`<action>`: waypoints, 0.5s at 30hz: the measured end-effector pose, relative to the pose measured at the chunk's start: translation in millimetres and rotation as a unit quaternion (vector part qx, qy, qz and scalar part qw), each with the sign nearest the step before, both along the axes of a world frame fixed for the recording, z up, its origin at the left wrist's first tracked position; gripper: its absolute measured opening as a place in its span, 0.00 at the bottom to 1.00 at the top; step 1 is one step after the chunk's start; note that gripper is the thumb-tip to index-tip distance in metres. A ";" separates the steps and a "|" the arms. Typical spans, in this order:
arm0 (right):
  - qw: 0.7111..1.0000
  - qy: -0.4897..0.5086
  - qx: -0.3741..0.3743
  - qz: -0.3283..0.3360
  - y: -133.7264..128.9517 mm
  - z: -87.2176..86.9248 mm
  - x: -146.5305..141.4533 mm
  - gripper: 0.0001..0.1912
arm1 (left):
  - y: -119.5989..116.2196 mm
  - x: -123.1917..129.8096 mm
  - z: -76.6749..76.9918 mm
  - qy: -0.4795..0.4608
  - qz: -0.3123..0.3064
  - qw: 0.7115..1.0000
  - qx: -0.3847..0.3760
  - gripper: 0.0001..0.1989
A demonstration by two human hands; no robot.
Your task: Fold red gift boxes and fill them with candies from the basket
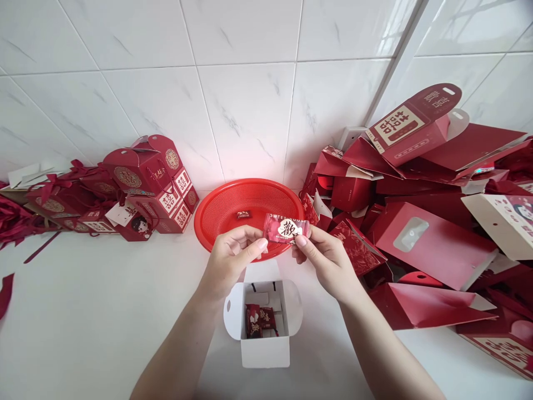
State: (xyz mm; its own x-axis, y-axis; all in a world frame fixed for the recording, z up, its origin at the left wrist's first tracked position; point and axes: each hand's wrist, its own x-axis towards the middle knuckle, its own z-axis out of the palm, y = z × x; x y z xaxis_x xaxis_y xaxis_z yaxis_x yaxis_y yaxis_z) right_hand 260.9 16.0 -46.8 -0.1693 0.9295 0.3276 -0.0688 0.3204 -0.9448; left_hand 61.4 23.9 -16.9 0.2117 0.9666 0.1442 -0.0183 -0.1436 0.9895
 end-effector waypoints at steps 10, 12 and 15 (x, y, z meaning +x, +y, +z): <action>0.994 -0.087 0.036 -0.060 -2.9 -2.0 0.5 0.14 | -0.2 -0.4 0.8 0.025 0.008 1.000 -0.013 0.07; 0.989 -0.115 0.050 -0.075 -4.4 -0.9 0.4 0.15 | -0.3 -0.4 1.3 0.023 0.003 1.000 -0.017 0.07; 0.981 -0.152 0.070 -0.095 -6.1 0.3 0.1 0.16 | -1.0 -0.8 2.0 0.021 -0.008 1.000 -0.021 0.06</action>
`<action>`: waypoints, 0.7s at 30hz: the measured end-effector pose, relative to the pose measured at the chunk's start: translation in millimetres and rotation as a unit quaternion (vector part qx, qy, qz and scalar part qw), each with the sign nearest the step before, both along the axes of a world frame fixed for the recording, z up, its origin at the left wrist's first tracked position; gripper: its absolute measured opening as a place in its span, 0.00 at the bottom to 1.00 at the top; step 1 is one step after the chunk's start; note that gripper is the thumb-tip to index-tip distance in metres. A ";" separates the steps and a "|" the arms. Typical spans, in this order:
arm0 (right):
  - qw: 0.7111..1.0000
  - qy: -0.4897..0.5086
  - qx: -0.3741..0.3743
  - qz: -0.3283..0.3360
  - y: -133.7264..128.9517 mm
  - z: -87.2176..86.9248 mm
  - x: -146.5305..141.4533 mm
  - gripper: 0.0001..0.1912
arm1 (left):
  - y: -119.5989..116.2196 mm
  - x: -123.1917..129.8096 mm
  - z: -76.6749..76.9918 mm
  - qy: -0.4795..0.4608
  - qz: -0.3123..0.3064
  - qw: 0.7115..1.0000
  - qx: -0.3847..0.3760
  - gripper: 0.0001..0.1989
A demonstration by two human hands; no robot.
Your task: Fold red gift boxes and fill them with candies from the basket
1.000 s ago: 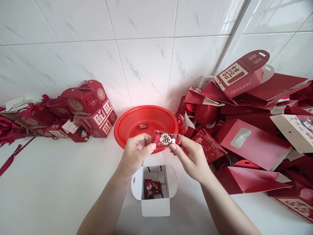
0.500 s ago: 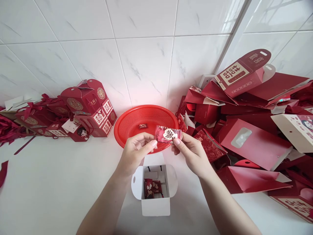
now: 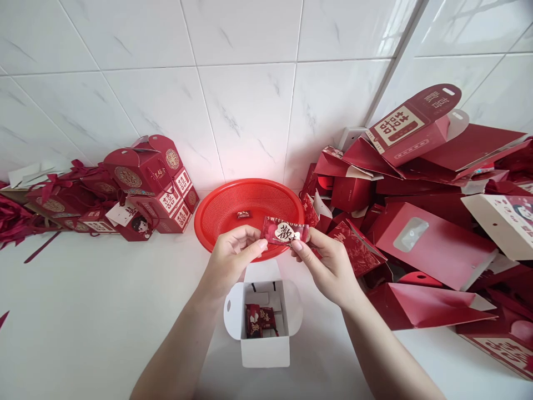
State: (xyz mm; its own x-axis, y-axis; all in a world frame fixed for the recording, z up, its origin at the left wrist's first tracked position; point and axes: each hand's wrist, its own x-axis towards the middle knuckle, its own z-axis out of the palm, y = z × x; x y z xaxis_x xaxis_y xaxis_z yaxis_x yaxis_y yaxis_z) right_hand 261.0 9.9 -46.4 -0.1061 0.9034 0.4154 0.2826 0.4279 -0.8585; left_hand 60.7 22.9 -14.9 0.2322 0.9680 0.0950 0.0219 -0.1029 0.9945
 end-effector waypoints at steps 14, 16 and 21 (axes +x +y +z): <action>1.000 0.008 -0.009 0.008 1.3 -1.9 -0.5 0.16 | 1.5 -0.4 -2.4 -0.011 -0.019 1.000 -0.006 0.04; 0.999 0.024 -0.025 0.023 1.7 -2.6 -0.7 0.16 | 1.3 0.2 -1.8 -0.020 -0.022 1.000 -0.004 0.04; 0.996 0.053 -0.052 0.051 3.3 -2.6 -1.1 0.16 | 1.5 1.6 -0.9 -0.035 -0.024 0.999 0.000 0.03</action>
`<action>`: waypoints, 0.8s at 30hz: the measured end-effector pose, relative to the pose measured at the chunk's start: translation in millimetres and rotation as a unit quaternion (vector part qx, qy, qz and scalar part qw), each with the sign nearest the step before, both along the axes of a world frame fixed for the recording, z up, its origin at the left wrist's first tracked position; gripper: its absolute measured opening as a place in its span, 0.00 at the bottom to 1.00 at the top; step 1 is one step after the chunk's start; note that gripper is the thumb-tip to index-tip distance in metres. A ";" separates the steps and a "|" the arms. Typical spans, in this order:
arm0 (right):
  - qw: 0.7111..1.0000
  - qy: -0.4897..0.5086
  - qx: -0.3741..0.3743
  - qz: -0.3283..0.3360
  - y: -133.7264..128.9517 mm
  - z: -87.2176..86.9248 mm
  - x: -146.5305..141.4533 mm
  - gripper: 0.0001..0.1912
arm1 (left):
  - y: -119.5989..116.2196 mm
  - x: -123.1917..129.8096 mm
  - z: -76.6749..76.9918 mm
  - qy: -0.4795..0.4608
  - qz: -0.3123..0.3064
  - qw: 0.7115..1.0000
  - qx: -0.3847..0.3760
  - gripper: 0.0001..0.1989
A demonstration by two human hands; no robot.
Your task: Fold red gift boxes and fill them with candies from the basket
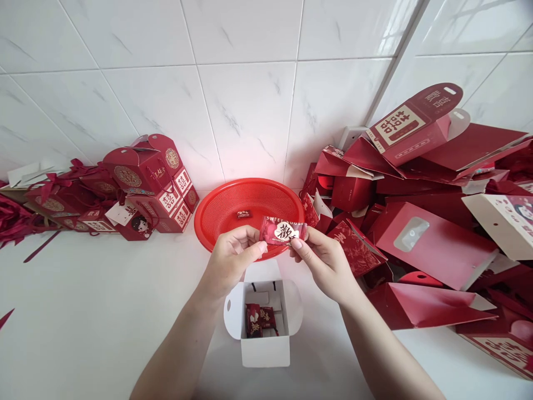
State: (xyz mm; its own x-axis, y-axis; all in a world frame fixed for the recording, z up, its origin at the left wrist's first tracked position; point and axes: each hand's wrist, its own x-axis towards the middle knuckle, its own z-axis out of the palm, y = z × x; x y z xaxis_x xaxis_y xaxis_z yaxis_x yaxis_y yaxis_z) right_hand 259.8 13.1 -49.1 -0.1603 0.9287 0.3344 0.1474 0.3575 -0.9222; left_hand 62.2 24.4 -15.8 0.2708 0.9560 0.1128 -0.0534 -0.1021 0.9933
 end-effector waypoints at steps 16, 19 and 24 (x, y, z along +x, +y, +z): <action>0.998 -0.045 0.028 -0.018 -1.3 0.0 -1.8 0.16 | -1.1 -0.8 -0.4 0.033 -0.032 0.999 0.009 0.05; 0.995 -0.076 0.056 -0.022 -2.1 0.1 -2.9 0.15 | -1.2 0.6 -2.2 0.023 -0.018 1.000 -0.005 0.04; 0.992 -0.099 0.078 -0.023 -3.1 1.0 -3.7 0.13 | 0.1 0.9 -3.8 0.013 -0.021 1.000 -0.005 0.05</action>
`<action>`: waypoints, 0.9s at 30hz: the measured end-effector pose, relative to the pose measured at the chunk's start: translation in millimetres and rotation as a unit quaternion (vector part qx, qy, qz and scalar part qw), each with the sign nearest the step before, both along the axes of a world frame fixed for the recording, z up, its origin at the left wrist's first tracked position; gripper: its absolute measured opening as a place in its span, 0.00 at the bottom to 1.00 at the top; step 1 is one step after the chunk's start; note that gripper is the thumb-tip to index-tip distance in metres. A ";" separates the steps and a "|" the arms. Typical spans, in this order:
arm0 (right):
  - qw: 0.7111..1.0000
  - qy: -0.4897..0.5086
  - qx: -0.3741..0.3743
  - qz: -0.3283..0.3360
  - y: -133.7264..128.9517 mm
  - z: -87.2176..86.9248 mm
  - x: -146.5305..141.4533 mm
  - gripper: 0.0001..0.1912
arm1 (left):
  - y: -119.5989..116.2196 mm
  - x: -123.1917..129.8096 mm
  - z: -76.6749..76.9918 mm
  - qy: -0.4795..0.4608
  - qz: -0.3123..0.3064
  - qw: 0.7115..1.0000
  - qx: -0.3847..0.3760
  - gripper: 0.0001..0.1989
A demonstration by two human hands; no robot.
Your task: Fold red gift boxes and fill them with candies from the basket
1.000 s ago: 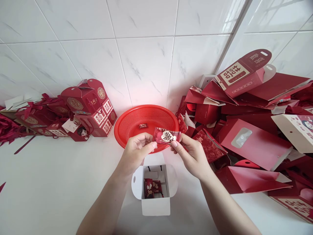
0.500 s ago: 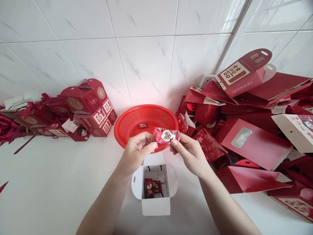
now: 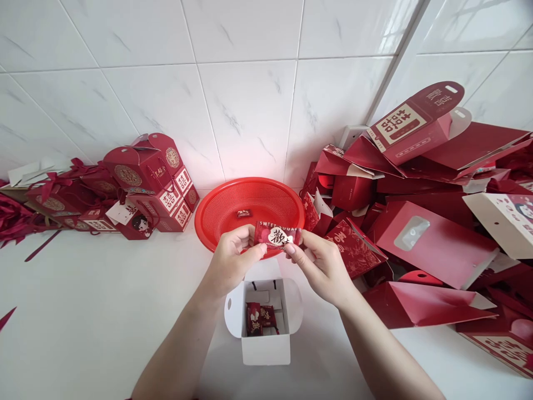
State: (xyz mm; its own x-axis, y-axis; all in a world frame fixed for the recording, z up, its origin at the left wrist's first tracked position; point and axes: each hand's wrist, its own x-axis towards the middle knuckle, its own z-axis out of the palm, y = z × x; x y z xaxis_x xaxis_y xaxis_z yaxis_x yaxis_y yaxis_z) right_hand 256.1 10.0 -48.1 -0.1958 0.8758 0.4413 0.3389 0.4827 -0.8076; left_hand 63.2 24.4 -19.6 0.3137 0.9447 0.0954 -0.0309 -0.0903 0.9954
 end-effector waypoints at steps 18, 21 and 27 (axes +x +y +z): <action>0.999 0.020 0.006 -0.037 1.8 -2.1 1.0 0.18 | -3.9 4.9 3.4 0.020 -0.013 1.000 0.002 0.04; 0.999 0.012 0.005 -0.033 1.7 -1.6 1.1 0.17 | -3.0 3.4 2.9 0.013 -0.002 1.000 -0.004 0.04; 1.000 0.002 0.010 -0.029 1.0 -1.4 -0.1 0.17 | -2.1 2.2 2.0 0.017 -0.001 1.000 0.007 0.03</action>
